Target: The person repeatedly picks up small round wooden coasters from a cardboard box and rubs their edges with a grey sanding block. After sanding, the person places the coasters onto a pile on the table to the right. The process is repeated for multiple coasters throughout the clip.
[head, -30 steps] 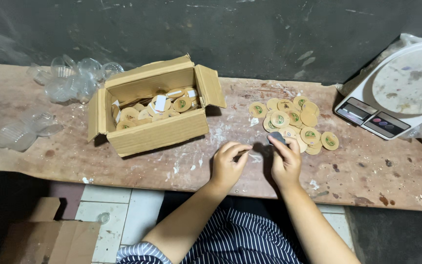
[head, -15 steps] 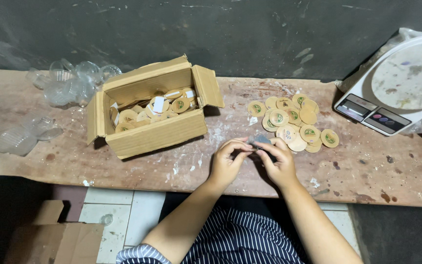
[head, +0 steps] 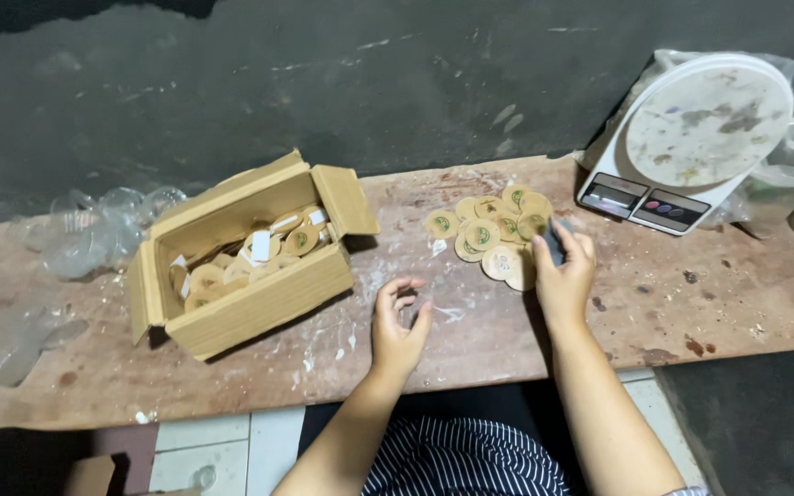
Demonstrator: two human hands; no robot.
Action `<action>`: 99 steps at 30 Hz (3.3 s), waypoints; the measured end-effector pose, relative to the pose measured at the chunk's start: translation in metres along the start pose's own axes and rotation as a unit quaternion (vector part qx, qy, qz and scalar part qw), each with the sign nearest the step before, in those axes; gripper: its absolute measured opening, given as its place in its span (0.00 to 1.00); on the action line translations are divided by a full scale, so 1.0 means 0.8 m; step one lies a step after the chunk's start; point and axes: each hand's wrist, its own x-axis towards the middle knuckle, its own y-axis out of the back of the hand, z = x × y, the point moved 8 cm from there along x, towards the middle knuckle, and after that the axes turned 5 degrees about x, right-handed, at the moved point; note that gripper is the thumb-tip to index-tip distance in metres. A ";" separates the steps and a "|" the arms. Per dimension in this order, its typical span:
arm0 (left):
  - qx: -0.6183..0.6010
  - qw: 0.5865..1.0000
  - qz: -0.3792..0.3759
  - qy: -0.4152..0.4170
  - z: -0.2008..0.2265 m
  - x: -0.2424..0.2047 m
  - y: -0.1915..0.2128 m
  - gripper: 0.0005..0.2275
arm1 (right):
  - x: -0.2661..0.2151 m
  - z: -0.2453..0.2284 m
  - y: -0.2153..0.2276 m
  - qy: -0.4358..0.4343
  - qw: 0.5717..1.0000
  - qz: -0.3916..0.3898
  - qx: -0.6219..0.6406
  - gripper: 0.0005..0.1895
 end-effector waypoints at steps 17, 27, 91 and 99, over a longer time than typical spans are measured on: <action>0.197 0.953 0.044 -0.224 0.100 0.033 0.080 0.06 | -0.012 0.053 0.058 -0.032 0.974 0.191 0.121 0.14; 0.536 0.842 0.045 -0.031 0.101 0.156 0.235 0.12 | -0.014 0.047 0.046 0.023 0.984 0.148 0.091 0.13; 0.413 0.906 0.083 0.045 0.064 0.169 0.277 0.02 | -0.014 0.050 0.025 -0.049 0.989 0.088 0.110 0.14; -0.053 0.981 -0.032 0.182 0.053 0.139 0.141 0.16 | 0.000 -0.021 -0.022 0.005 0.992 -0.053 0.112 0.14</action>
